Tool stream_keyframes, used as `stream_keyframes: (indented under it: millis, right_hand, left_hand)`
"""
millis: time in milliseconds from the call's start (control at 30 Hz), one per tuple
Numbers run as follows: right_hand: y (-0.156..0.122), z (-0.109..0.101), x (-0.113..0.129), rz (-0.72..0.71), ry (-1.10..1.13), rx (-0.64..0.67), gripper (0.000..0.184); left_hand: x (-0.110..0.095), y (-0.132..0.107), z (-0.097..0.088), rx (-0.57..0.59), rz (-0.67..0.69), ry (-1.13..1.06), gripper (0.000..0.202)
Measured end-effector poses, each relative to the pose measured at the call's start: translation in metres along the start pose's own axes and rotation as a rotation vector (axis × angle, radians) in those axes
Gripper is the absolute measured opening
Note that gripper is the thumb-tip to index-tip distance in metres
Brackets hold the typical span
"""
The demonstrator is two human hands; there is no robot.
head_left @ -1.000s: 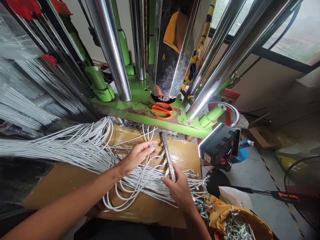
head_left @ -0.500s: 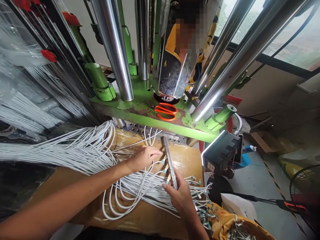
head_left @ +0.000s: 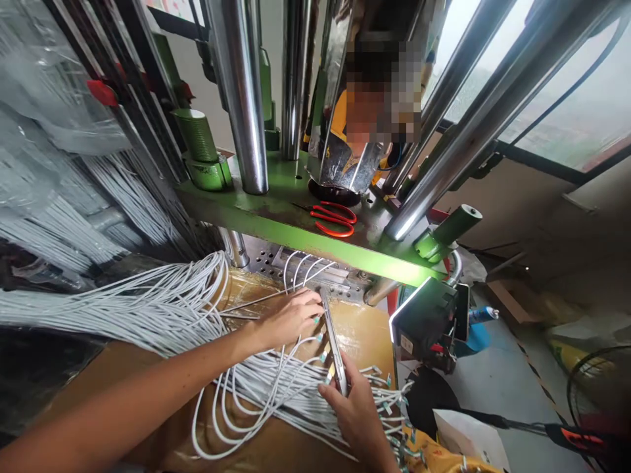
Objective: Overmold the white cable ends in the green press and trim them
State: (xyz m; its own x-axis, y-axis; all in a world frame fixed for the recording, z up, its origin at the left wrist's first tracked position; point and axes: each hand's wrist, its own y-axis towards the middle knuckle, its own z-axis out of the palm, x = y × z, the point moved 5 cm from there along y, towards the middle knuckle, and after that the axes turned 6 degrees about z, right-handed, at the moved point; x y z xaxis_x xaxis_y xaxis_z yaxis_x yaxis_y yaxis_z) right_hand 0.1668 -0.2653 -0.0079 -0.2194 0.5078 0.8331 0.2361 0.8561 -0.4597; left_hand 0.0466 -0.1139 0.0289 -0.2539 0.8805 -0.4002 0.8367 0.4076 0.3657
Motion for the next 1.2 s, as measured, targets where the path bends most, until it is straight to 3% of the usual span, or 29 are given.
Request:
stream_keyframes:
  millis: [100, 167, 267, 400, 467, 533, 633, 733, 800, 900, 1000, 1100, 1167, 1200]
  right_hand:
    - [-0.005, -0.015, -0.003, 0.028, -0.343, -0.021, 0.065]
    - [-0.011, -0.027, 0.002, -0.016, -0.660, -0.090, 0.059]
    - [-0.013, -0.040, 0.020, -0.179, -0.989, -0.196, 0.041]
    - [0.031, -0.042, 0.064, -0.447, -0.881, -0.247, 0.035]
    - [0.072, -0.041, 0.094, -0.546, -0.783, -0.366, 0.038]
    - [0.117, -0.036, 0.126, -0.591, -0.697, -0.457, 0.035]
    - [0.171, -0.017, 0.164, -0.610, -0.657, -0.428, 0.030]
    - [0.188, 0.001, 0.179, -0.624, -0.623, -0.381, 0.031]
    - [0.176, 0.006, 0.173, -0.636, -0.600, -0.356, 0.036]
    - [0.132, -0.004, 0.143, -0.621, -0.568, -0.339, 0.036]
    - [0.070, -0.035, 0.096, -0.524, -0.533, -0.349, 0.038]
    - [0.012, -0.076, 0.042, -0.302, -0.494, -0.387, 0.042]
    - [-0.017, -0.107, 0.015, -0.128, -0.507, -0.619, 0.041]
    - [-0.024, -0.116, 0.007, -0.078, -0.533, -0.674, 0.036]
  left_hand:
    - [-0.005, 0.013, 0.000, 0.151, 0.070, 0.023, 0.036]
    - [-0.008, 0.015, 0.003, 0.220, 0.086, 0.015, 0.031]
    - [-0.001, 0.013, 0.005, 0.167, -0.028, 0.034, 0.030]
    - [0.026, 0.002, -0.006, -0.129, -0.362, 0.184, 0.075]
    - [0.037, -0.005, -0.011, -0.241, -0.456, 0.250, 0.075]
    - [0.047, -0.010, -0.014, -0.315, -0.491, 0.287, 0.070]
    - [0.061, -0.017, -0.011, -0.349, -0.483, 0.277, 0.068]
    - [0.074, -0.022, -0.006, -0.378, -0.473, 0.195, 0.068]
    - [0.080, -0.023, -0.003, -0.408, -0.484, 0.097, 0.068]
    - [0.087, -0.024, -0.002, -0.448, -0.573, -0.144, 0.069]
    - [0.089, -0.024, -0.002, -0.450, -0.661, -0.339, 0.067]
    - [0.088, -0.024, -0.002, -0.433, -0.685, -0.462, 0.059]
    - [0.087, -0.024, 0.000, -0.416, -0.691, -0.576, 0.053]
    - [0.087, -0.023, 0.002, -0.407, -0.694, -0.637, 0.051]
